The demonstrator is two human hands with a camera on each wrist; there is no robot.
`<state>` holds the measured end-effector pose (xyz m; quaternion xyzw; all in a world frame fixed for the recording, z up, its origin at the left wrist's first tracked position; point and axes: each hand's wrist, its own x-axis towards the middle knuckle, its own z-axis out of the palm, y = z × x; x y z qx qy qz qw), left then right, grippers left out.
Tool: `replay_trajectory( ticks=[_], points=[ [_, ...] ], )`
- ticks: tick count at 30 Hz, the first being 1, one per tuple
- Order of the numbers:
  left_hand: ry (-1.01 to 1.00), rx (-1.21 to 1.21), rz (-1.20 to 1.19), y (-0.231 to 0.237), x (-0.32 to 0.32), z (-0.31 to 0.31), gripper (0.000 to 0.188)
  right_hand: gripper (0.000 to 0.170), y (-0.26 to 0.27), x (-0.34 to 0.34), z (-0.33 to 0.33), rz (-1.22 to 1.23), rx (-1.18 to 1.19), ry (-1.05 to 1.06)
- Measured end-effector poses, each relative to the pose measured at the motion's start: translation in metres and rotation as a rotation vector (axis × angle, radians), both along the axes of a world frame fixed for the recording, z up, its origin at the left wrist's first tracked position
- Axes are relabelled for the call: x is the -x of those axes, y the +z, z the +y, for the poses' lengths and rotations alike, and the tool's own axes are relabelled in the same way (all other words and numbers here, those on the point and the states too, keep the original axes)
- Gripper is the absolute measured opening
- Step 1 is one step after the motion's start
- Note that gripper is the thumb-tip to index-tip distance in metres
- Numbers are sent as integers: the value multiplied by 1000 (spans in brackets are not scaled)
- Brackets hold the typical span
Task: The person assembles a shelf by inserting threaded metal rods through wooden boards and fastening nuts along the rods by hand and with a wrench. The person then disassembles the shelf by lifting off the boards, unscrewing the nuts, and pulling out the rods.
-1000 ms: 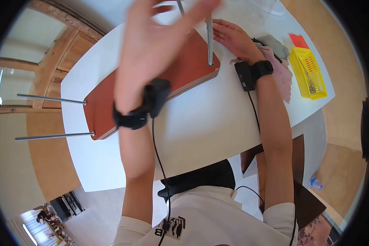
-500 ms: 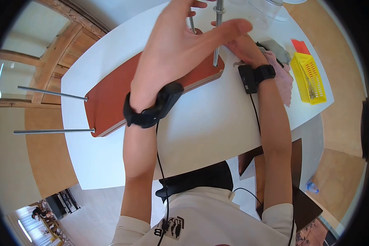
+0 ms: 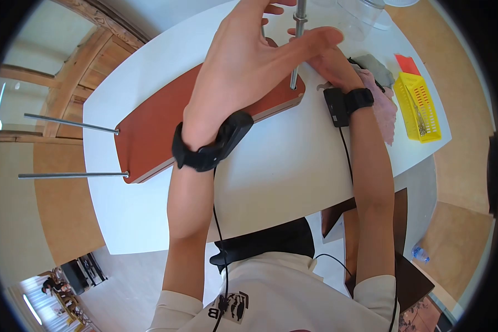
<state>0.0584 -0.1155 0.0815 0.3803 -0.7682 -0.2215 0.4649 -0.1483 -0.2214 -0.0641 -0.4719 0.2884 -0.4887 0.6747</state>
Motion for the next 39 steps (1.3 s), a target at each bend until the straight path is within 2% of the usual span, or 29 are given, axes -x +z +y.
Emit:
replay_trajectory(
  ticks=[1,3,4,6,9,11,12,13,15,16,18,19,20,21,23,26,28,29,31,34,35,37,39],
  points=[
    [37,16,-19,-11,-4,-12,59,32,-4,1,-3,-8,-7,16],
    [154,59,-49,3,-22,-5,53,32,-6,2,-5,-22,-14,21],
    [188,-152,126,7,-34,-9,45,32,-6,2,-6,-23,-3,30],
    [205,-28,228,5,-61,-20,38,32,-7,4,-6,-25,4,32],
    [192,-27,253,10,-56,-17,41,32,-9,3,-8,-29,5,42],
    [76,-144,159,17,-26,2,46,32,-6,3,-6,-26,3,42],
    [61,-8,-12,5,-15,-5,48,32,-6,2,-5,-25,3,49],
    [-8,49,-72,-13,-10,-13,51,32,-6,2,-2,-31,4,25],
    [-118,-363,128,7,10,8,52,32,-5,2,-2,-34,5,8],
    [-113,-364,129,3,1,2,52,32,-5,2,-4,-16,-5,28],
    [67,-54,47,2,-24,-16,50,33,-6,4,-6,-3,-14,35],
    [104,-154,175,5,-37,-10,46,33,-6,3,-6,-10,1,39],
    [196,-70,134,3,-49,-12,44,33,-7,3,-6,-17,16,44],
    [171,-94,223,4,-63,-18,43,33,-8,4,-7,-17,16,38],
    [198,-30,245,-1,-74,-27,43,33,-11,4,-9,-43,16,48],
    [155,-130,166,15,-25,-2,47,33,-9,3,-8,-15,23,36],
    [30,122,-26,-10,-10,-14,57,33,-3,2,-2,-1,10,21],
    [0,0,9,-3,3,0,59,33,-2,2,-1,12,-5,-2],
    [115,20,-78,1,-3,1,59,33,-7,2,-7,-1,-3,31],
    [210,-49,-43,7,-41,-10,51,33,-7,3,-6,-26,4,39],
    [271,14,-52,4,-60,-16,47,33,-6,3,-5,-30,7,37],
    [328,-27,51,9,-73,-18,45,33,-8,4,-6,-28,9,32],
    [246,-22,116,6,-60,-17,45,33,-8,4,-6,-27,9,39]
  ],
)
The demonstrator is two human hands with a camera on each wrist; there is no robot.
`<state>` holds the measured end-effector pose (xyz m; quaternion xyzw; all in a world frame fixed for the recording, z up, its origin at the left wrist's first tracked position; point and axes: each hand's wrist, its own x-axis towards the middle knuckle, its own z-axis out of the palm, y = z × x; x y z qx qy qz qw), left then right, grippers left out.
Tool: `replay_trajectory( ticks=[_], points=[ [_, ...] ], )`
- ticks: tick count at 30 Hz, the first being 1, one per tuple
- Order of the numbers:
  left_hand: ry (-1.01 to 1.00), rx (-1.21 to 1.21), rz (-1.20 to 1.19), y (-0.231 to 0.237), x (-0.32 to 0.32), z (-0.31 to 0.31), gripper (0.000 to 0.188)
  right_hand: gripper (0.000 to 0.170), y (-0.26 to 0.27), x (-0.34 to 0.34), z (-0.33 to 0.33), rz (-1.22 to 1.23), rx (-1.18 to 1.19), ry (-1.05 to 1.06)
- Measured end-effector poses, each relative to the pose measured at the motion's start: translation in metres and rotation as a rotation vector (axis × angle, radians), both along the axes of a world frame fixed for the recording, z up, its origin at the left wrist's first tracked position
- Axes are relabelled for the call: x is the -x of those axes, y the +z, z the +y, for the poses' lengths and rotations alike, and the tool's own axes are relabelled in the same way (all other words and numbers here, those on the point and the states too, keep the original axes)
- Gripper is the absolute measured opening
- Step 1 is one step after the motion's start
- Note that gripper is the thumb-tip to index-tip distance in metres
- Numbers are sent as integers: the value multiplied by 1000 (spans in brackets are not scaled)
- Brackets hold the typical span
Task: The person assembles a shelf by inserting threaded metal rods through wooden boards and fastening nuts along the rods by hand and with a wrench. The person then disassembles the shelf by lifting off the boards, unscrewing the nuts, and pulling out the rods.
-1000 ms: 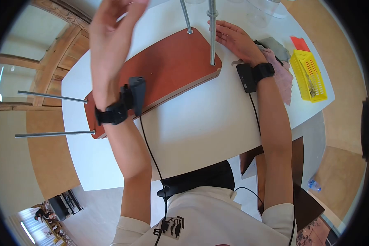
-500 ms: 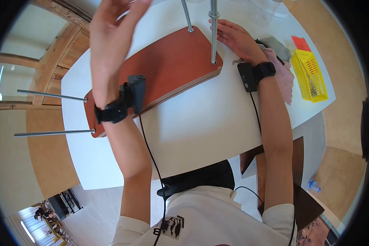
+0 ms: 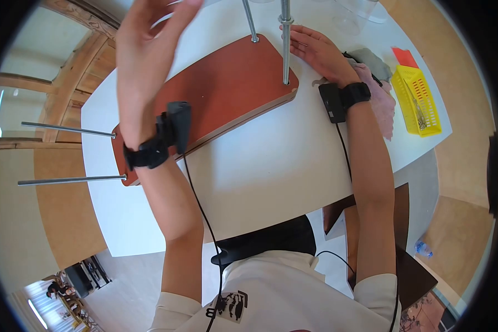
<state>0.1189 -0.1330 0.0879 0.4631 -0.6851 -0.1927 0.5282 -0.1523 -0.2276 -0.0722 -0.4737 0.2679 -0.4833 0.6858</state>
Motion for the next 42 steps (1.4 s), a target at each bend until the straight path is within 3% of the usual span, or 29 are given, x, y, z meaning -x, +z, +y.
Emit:
replay_trajectory(
  ticks=[1,2,3,6,8,10,11,12,15,17,18,20,22,24,26,28,31,33,36,38,39,42],
  points=[
    [-74,17,66,-3,10,2,46,33,2,0,1,8,-2,-7],
    [-92,-69,-33,14,35,21,49,33,3,-1,1,17,-3,-11],
    [-124,108,-231,-4,40,7,56,33,2,-1,1,19,-3,-1],
    [-264,-110,-12,-3,63,22,65,34,1,-3,1,20,31,-39],
    [-104,53,-243,-3,45,16,61,34,1,-1,0,-1,-22,3],
    [-20,-54,-160,4,17,9,50,36,-1,1,-3,37,-11,4],
    [29,70,-155,-7,-6,-1,45,38,-3,2,-5,79,-1,20],
    [134,47,-110,-2,-8,3,43,38,-4,4,-6,79,-2,13],
    [99,69,-33,4,4,7,44,38,-9,4,-10,57,-7,49],
    [-53,2,-60,9,35,16,48,39,-14,6,-14,-5,-17,14],
    [-166,155,-129,-11,39,0,55,39,-12,5,-12,-3,-16,22],
    [-172,17,-227,-2,63,25,64,39,-6,6,-5,-11,8,8],
    [-94,89,-247,-16,50,6,62,39,-14,7,-11,-25,-32,14],
    [-59,-29,-226,1,24,11,57,38,-24,11,-19,-45,-70,-2],
    [128,-15,-248,6,-1,8,47,38,-30,13,-25,-10,-49,39],
    [36,31,-96,0,-18,4,45,37,-28,12,-24,-12,-41,33],
    [-116,67,-24,-8,10,-2,46,37,-20,9,-16,-6,-23,23],
    [-113,28,-204,-7,45,9,55,37,-15,6,-10,3,-9,16],
    [-270,-102,-26,-10,61,20,66,37,-17,9,-11,51,73,-21],
    [-65,18,-329,-4,42,15,62,37,-25,12,-20,-57,-18,66],
    [-31,-126,-212,4,31,11,57,37,-28,14,-23,-59,-18,56],
    [146,61,-138,-5,-9,-3,50,37,-31,13,-26,-41,-40,46]
  ],
)
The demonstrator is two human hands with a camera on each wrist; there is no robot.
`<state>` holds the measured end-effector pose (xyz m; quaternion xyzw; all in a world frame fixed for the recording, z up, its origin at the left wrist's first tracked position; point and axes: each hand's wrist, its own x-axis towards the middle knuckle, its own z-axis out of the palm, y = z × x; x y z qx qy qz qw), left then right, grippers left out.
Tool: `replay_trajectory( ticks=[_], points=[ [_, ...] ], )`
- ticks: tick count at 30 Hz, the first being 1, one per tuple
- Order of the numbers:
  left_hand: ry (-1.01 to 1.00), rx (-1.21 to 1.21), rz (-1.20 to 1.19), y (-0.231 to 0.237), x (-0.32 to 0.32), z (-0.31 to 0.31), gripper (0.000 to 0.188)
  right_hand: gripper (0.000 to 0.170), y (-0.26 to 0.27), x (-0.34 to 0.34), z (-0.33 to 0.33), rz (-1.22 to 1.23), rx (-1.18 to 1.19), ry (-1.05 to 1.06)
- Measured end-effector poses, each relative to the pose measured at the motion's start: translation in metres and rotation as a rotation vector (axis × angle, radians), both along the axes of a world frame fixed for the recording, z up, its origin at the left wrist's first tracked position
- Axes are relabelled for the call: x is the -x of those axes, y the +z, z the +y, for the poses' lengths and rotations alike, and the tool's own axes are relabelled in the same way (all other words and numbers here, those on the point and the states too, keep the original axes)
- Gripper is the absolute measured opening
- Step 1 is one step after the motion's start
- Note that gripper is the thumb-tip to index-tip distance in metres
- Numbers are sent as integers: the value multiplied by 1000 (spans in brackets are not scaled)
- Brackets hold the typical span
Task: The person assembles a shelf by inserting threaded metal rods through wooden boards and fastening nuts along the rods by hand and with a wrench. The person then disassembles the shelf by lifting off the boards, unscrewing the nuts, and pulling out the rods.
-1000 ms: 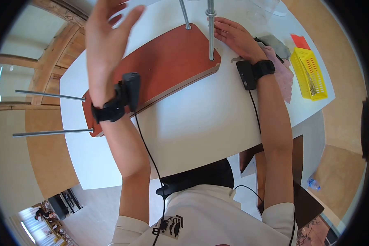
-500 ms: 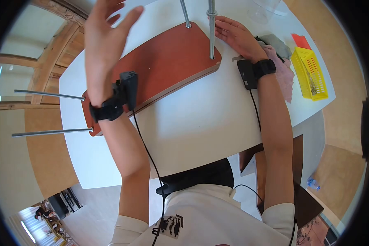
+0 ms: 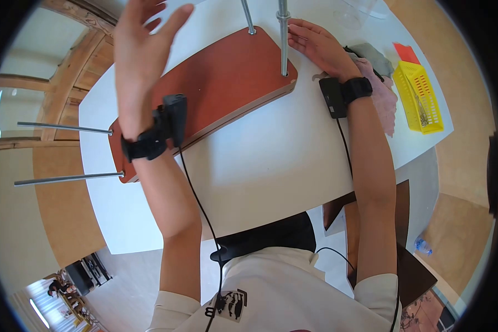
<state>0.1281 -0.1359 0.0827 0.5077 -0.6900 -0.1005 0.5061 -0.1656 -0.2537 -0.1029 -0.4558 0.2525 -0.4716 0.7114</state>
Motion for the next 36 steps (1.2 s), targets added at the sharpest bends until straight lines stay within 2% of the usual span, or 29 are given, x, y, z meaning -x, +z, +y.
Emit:
replay_trajectory(
  ticks=[3,5,6,7,8,10,11,12,13,14,16,19,20,21,22,24,27,28,30,32,33,36],
  points=[
    [-75,-95,136,9,15,10,51,37,2,-1,4,6,1,5],
    [-238,-179,126,11,46,18,57,38,6,-3,8,15,-11,-32],
    [-284,-127,-12,9,59,23,63,38,12,-4,13,17,-10,-23],
    [-387,-81,-5,-15,62,7,67,38,19,-5,19,32,24,-43],
    [-379,-80,-2,-13,61,11,67,37,22,-5,21,48,58,-61],
    [-225,-47,-150,-6,60,17,70,37,19,-7,15,31,31,-25],
    [-221,-176,-93,0,48,12,65,38,16,-6,11,11,5,-2],
    [-212,-220,76,3,38,10,56,38,10,-4,7,10,6,-10],
    [-142,-128,108,-2,23,9,49,38,4,-2,3,37,-4,-20],
    [-83,-64,8,-3,4,0,48,38,0,-1,1,65,-15,-27],
    [-139,-67,189,0,3,0,48,38,1,-1,1,76,-13,-30],
    [-205,-153,203,9,46,19,52,38,10,-4,7,66,1,-25],
    [-279,-73,2,-4,47,5,60,37,15,-6,10,42,19,-27],
    [-248,-129,-105,3,61,23,66,37,16,-6,12,45,21,-18],
    [-370,-85,-63,-7,64,21,69,37,18,-5,14,54,33,-22],
    [-236,-192,-38,-5,65,18,68,37,18,-6,14,65,44,-21],
    [-71,-79,-140,-4,28,4,60,36,17,-5,13,60,24,-27],
    [10,-68,-104,-7,16,3,57,36,15,-7,13,71,23,-40],
    [4,-38,-94,2,7,2,54,36,15,-6,11,81,23,-54],
    [-185,-88,187,6,6,5,54,35,14,-6,11,62,43,-23],
    [-213,-46,204,2,18,5,56,35,15,-7,12,64,40,-20],
    [-210,-51,-128,-7,58,13,66,36,20,-5,15,96,60,-6]
  ],
)
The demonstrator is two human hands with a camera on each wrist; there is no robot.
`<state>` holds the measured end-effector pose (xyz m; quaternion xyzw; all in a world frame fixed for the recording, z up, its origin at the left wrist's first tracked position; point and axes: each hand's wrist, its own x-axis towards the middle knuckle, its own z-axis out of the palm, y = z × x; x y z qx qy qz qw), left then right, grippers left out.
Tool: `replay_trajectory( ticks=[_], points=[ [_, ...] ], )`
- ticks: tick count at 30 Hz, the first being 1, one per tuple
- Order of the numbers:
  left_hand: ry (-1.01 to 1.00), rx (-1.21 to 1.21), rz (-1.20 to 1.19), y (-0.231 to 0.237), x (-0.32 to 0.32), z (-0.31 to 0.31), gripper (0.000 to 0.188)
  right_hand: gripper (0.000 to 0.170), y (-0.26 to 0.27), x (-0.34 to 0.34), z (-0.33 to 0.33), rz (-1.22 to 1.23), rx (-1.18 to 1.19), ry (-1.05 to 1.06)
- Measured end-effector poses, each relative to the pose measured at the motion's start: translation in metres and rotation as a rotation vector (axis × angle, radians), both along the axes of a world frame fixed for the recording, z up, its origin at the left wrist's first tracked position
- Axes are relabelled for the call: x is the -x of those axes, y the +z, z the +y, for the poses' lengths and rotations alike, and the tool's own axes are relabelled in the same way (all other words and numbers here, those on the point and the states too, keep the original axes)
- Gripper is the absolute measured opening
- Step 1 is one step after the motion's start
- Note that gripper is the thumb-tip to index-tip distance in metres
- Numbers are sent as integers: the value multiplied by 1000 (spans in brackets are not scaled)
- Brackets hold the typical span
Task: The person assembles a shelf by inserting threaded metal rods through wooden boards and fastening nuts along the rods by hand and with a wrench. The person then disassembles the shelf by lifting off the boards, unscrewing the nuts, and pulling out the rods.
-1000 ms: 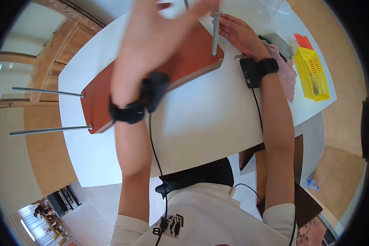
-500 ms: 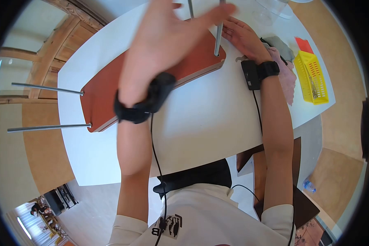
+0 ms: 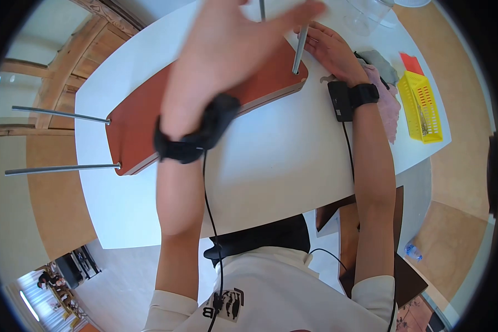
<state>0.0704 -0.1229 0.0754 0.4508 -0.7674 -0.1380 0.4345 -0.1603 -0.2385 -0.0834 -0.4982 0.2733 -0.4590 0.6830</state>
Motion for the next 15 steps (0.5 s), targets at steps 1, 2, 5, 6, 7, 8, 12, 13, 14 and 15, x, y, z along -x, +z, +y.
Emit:
replay_trajectory(
  ticks=[1,2,5,6,7,8,12,13,14,15],
  points=[
    [7,1,6,-3,5,0,66,36,-1,1,1,3,34,8],
    [-7,-26,37,-6,8,-1,68,37,-4,3,1,4,67,18],
    [60,-17,-36,-7,-3,-6,71,36,-24,11,-17,-54,-79,-15],
    [46,-24,-37,0,-14,-6,67,36,-15,7,-11,-56,-79,-21],
    [77,18,-16,2,-27,-7,65,35,-7,2,-5,-28,-36,-16],
    [109,59,6,2,-39,-10,64,34,0,-1,-1,1,7,-10],
    [65,61,145,6,-47,-12,63,34,-4,0,-4,0,-30,-30],
    [57,9,114,11,-33,-3,63,34,-5,2,-4,-8,-17,-14],
    [53,-40,84,15,-18,4,64,35,-5,2,-5,-15,-1,5],
    [6,-21,68,10,-6,7,66,35,-3,1,-3,-14,1,15]
  ],
)
